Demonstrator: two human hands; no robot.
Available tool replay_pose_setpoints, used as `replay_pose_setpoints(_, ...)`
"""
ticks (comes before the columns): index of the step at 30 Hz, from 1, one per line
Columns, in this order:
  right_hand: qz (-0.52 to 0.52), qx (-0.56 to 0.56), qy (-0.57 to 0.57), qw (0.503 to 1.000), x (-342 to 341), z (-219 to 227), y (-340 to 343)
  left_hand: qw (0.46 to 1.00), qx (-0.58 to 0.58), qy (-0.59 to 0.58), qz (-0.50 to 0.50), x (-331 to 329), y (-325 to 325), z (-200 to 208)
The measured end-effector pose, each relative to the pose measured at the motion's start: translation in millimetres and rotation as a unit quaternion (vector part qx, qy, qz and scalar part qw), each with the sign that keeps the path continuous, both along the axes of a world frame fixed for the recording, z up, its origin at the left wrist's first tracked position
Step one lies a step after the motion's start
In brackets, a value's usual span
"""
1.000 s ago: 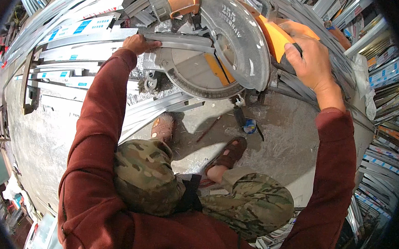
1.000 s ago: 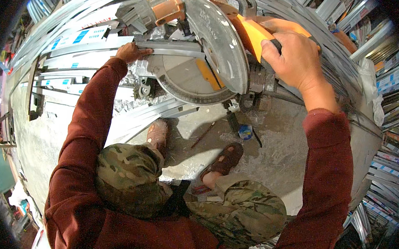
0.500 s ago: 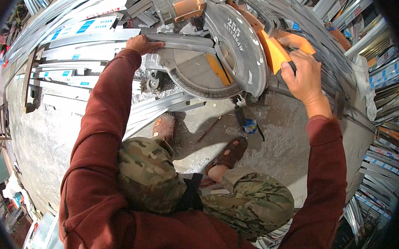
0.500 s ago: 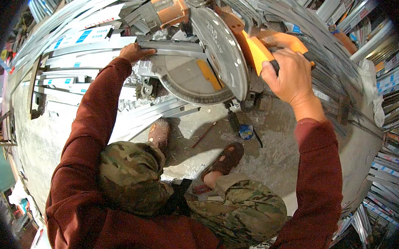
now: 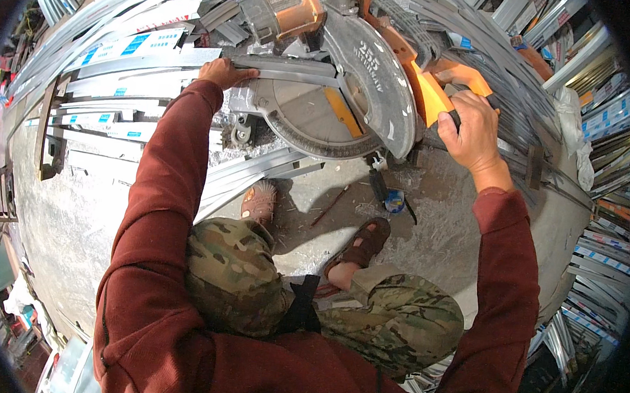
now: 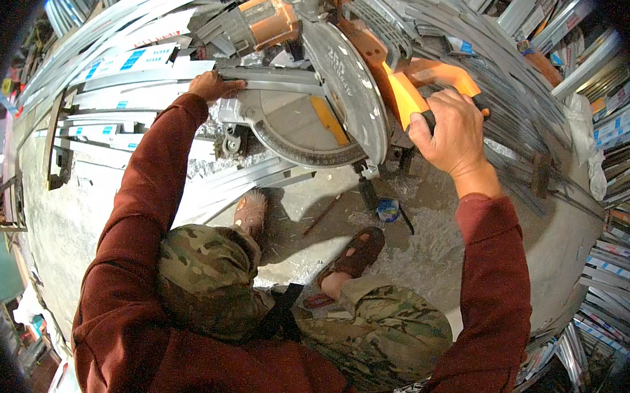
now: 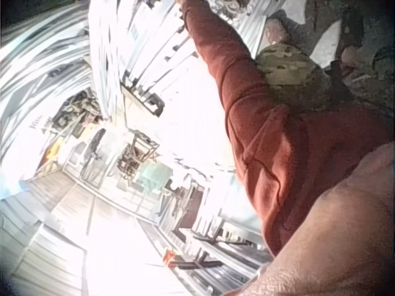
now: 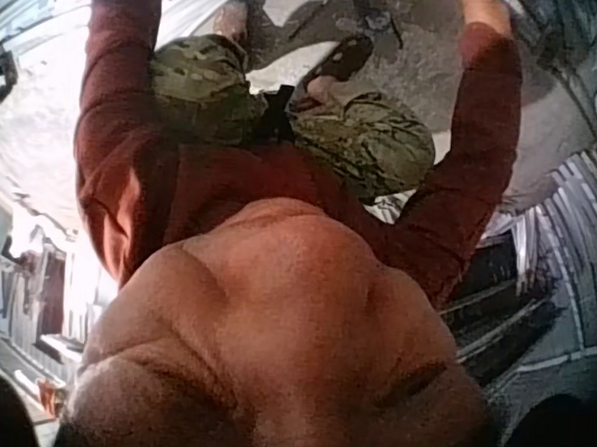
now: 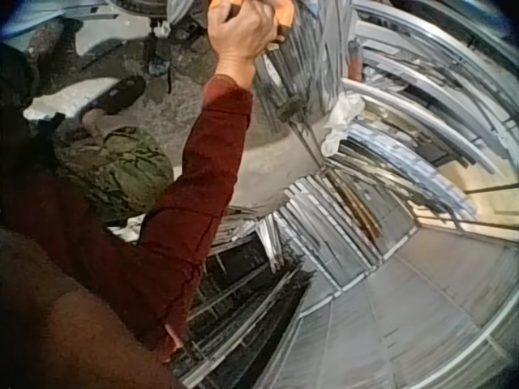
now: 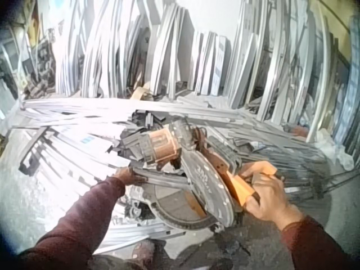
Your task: The person uses a miter saw to cut multiple aluminum profiles into shorter pieces. They position each profile against the saw's fence, lower the blade to cut, and then remove the cut piece before repeating the process with the next profile.
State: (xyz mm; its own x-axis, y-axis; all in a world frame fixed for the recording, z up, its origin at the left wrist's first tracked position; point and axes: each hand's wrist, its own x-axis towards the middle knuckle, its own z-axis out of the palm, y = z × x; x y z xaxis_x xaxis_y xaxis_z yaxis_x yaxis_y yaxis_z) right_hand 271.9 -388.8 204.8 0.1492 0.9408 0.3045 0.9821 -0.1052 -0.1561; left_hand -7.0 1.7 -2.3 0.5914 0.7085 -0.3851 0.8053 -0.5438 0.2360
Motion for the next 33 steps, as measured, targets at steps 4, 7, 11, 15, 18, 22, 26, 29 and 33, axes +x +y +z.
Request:
replay_pose_setpoints(4, 0.001, 0.0, -0.004, 1.0, 0.4, -0.6, -1.7, 1.0, -0.013, 0.025, 0.003, 5.1, -7.4, 16.1)
replay_pose_setpoints(7, -0.003, -0.009, -0.005, 1.0, 0.1, -1.3, -2.5, 0.999, -0.024, 0.025, 0.003, 4.5, -8.2, 19.3)
replay_pose_setpoints(11, -0.004, -0.012, -0.006, 1.0, -0.6, -0.5, -1.8, 0.999, -0.001, -0.053, -0.013, -1.7, -3.9, 4.2)
replay_pose_setpoints(15, -0.001, -0.008, -0.004, 1.0, -0.5, -1.6, -3.0, 1.0, -0.006, -0.023, -0.007, 1.4, -4.3, 5.7)
replay_pose_setpoints(18, 0.0, 0.0, -0.005, 1.0, -1.4, -2.3, -2.7, 1.0, -0.008, -0.01, -0.003, 1.5, -0.1, -0.3)
replay_pose_setpoints(22, -0.003, -0.006, 0.002, 1.0, -1.1, -2.9, -3.6, 1.0, -0.008, -0.008, -0.003, 2.0, 3.4, -6.3)
replay_pose_setpoints(26, 0.003, 0.006, -0.003, 1.0, -0.5, -5.8, -4.4, 1.0, -0.005, -0.029, -0.008, 0.3, 4.6, -9.4)
replay_pose_setpoints(29, 0.006, 0.008, -0.006, 1.0, -0.9, -7.9, -4.4, 1.0, -0.014, -0.007, 0.0, -0.2, 7.6, -11.9)
replay_pose_setpoints(33, -0.001, 0.0, -0.008, 1.0, -1.0, -10.6, -8.0, 1.0, -0.014, -0.004, -0.001, 1.8, 3.4, -4.2)
